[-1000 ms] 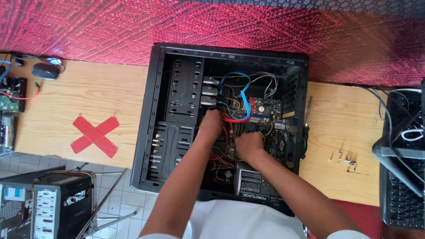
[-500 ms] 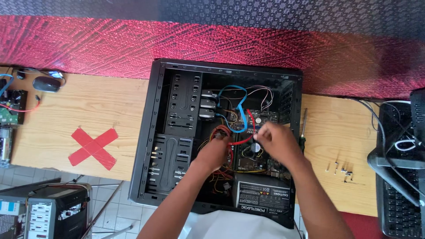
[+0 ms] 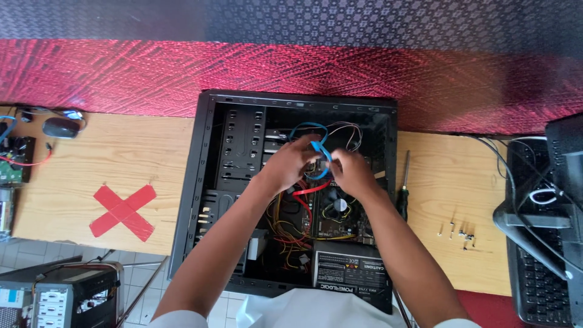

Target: The person connects several internal data and power cables to a motherboard and storage drives inside a computer case, then slides the side panel onto the case and prepares to secure it.

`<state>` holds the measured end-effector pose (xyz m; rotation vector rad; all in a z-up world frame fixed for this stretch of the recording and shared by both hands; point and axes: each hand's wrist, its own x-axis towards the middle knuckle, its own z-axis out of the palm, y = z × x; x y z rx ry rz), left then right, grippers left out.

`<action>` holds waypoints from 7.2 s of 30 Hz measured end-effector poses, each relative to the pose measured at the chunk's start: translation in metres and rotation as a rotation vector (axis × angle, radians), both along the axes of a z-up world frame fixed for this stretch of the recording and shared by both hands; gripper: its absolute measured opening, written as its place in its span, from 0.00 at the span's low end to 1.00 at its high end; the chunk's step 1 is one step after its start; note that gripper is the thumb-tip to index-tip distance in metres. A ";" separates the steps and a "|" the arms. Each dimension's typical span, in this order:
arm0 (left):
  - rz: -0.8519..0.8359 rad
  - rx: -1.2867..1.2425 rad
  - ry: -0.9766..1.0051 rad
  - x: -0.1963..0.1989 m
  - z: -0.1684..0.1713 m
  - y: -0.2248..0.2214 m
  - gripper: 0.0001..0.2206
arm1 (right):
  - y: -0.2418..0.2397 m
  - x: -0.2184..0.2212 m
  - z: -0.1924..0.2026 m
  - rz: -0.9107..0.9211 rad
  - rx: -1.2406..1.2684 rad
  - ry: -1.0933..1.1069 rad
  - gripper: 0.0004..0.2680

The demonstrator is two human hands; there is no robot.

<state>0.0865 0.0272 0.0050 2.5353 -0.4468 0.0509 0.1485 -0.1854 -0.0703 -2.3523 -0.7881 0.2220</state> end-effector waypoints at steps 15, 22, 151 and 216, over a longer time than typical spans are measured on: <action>0.297 -0.365 0.051 0.019 -0.025 0.036 0.13 | 0.035 0.039 -0.015 -0.053 0.463 0.054 0.06; 0.375 0.099 -0.396 -0.030 0.037 0.049 0.08 | 0.026 0.029 0.023 -0.068 0.334 0.127 0.14; 0.612 0.378 0.403 -0.040 0.007 0.052 0.41 | 0.047 0.017 0.064 0.012 -0.298 -0.039 0.10; -0.180 1.008 0.588 0.017 -0.095 -0.042 0.15 | 0.090 0.050 -0.059 0.270 -0.696 -0.324 0.08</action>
